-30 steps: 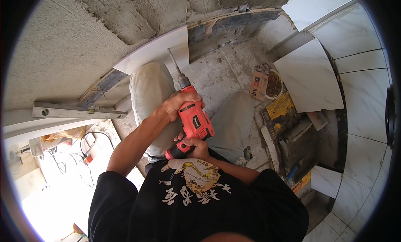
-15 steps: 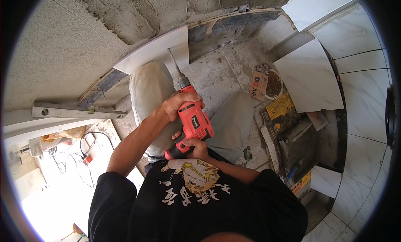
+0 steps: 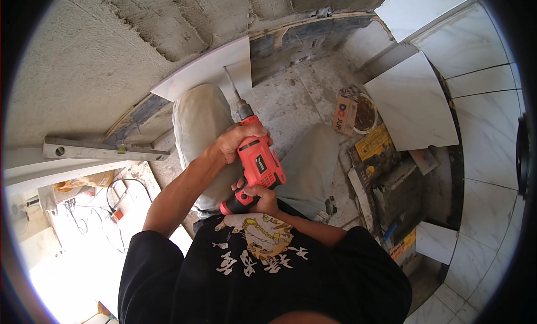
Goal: Drill a hole into a wall tile using a power drill and prepare for installation.
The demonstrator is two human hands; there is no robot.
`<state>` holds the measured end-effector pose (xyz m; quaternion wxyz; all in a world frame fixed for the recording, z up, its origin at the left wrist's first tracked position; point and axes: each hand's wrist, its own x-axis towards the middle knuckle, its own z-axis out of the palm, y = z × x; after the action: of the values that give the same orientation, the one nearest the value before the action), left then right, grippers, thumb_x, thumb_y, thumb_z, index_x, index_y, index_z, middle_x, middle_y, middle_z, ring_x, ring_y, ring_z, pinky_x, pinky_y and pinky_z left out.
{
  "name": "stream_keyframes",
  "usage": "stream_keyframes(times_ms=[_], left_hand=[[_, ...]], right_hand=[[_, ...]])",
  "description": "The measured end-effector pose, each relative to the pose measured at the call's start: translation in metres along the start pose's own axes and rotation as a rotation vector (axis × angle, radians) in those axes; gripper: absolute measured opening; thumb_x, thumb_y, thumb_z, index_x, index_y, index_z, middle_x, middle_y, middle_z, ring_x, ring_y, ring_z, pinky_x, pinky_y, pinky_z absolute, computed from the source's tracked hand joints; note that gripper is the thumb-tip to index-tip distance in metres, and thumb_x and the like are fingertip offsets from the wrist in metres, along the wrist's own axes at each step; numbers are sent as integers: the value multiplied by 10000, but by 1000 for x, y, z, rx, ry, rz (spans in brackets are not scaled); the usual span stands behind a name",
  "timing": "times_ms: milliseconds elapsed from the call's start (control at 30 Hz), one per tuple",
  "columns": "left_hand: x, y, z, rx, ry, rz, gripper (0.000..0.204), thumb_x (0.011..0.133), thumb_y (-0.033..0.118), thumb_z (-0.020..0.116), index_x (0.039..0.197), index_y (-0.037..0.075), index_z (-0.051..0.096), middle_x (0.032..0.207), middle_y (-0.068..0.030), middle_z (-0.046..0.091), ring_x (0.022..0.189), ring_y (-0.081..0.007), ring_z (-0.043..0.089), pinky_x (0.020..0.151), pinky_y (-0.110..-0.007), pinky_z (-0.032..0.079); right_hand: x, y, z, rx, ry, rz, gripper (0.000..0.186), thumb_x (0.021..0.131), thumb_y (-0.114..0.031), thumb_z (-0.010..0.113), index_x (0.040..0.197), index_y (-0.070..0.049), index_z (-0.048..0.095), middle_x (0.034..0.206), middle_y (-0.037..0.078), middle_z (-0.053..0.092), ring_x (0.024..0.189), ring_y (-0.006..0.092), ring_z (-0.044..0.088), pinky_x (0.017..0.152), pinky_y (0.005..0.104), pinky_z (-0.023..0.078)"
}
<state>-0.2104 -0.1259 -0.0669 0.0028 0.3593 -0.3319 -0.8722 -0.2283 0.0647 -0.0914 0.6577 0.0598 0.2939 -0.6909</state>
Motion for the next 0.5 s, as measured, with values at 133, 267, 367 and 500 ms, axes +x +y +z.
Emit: stream_keyframes(times_ms=[133,267,367,500], left_hand=[[1,0,-1,-3,-18,5,371,811,266,729,1030,-19,638,974,-168,701,869,-263,688,843,-397,581],[0,0,0,-9,-22,3,370,810,260,733,1031,-21,638,972,-167,699,869,-264,687,849,-403,579],[2,-1,0,-14,0,-7,372,809,260,734,1031,-22,636,970,-166,698,867,-263,687,843,-405,581],[-1,0,2,-11,5,6,369,812,259,730,1029,-23,634,970,-165,699,860,-263,688,837,-402,583]], right_hand=[[1,-3,1,-17,-16,-3,334,709,-66,555,1037,-7,560,917,95,601,961,262,616,946,403,480],[0,-2,0,-21,-1,0,339,710,-62,552,1044,-8,552,910,93,596,960,260,613,954,407,476],[3,2,-9,-16,-13,-4,346,711,-63,554,1052,-6,552,916,96,600,965,260,614,959,407,475],[1,1,-5,-27,-19,-15,349,714,-65,561,1057,-2,558,927,104,612,975,259,618,964,406,477]])
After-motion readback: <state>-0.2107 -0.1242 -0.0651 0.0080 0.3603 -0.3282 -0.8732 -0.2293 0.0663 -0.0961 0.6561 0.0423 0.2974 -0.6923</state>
